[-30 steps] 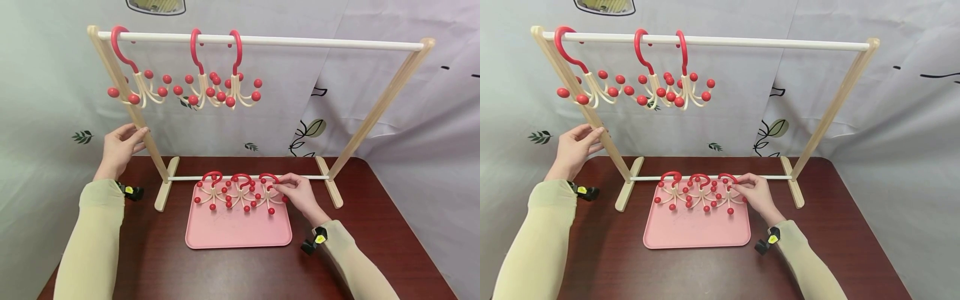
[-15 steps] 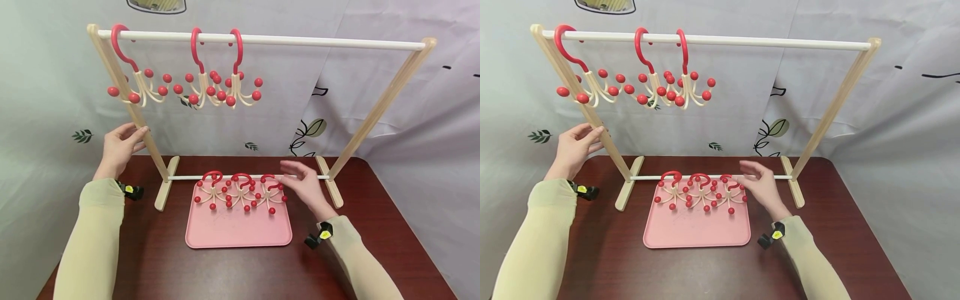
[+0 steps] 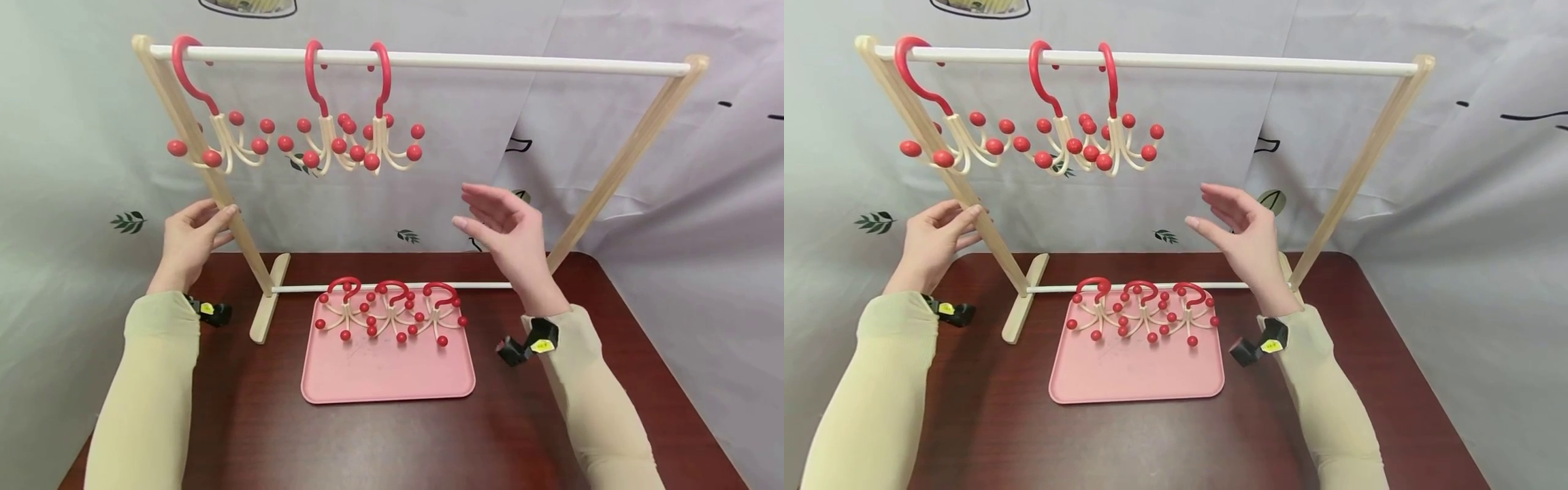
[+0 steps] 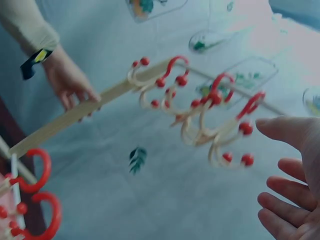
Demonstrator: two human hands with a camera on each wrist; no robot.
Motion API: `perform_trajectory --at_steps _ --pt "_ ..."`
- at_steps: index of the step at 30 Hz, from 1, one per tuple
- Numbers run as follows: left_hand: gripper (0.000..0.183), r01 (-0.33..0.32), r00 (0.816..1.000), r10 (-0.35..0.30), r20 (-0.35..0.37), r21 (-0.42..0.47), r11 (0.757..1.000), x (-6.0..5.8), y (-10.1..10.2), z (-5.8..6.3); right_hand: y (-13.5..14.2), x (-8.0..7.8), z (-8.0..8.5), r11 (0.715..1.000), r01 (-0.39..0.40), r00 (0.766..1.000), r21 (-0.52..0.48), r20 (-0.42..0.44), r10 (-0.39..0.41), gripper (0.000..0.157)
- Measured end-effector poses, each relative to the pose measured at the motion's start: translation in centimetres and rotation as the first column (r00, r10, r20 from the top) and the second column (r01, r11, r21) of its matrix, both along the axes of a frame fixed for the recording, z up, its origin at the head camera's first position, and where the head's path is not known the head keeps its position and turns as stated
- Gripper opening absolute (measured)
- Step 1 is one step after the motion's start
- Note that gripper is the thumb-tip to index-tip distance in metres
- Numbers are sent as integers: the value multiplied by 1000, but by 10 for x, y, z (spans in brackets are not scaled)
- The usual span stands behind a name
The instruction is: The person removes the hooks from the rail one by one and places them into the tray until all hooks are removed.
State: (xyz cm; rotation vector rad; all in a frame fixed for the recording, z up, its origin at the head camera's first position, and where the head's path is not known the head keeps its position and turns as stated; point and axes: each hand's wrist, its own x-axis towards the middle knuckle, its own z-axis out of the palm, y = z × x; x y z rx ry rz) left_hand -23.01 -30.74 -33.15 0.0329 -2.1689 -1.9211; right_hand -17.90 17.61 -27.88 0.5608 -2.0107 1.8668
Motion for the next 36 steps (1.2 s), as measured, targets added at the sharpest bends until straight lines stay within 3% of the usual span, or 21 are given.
perform_trajectory --at_steps 9,13,16,27,36 --pt "59 -12 1000 13 11 -64 998 0 -1 0 -35 -1 58 996 -35 997 -88 -73 29 41" --pt "59 -7 1000 8 9 -42 999 0 -1 -1 -53 2 84 995 -42 998 -96 -55 37 38" --pt "57 -5 1000 5 13 -23 1000 0 -1 -1 -64 -5 95 993 -60 998 -102 -31 57 38" --pt "55 -9 1000 10 25 -38 999 -1 0 2 -95 -49 111 996 29 999 -84 45 -25 38" --pt "55 -11 1000 11 22 -17 1000 -1 0 1 -109 -67 110 993 64 998 -102 -8 -65 23"
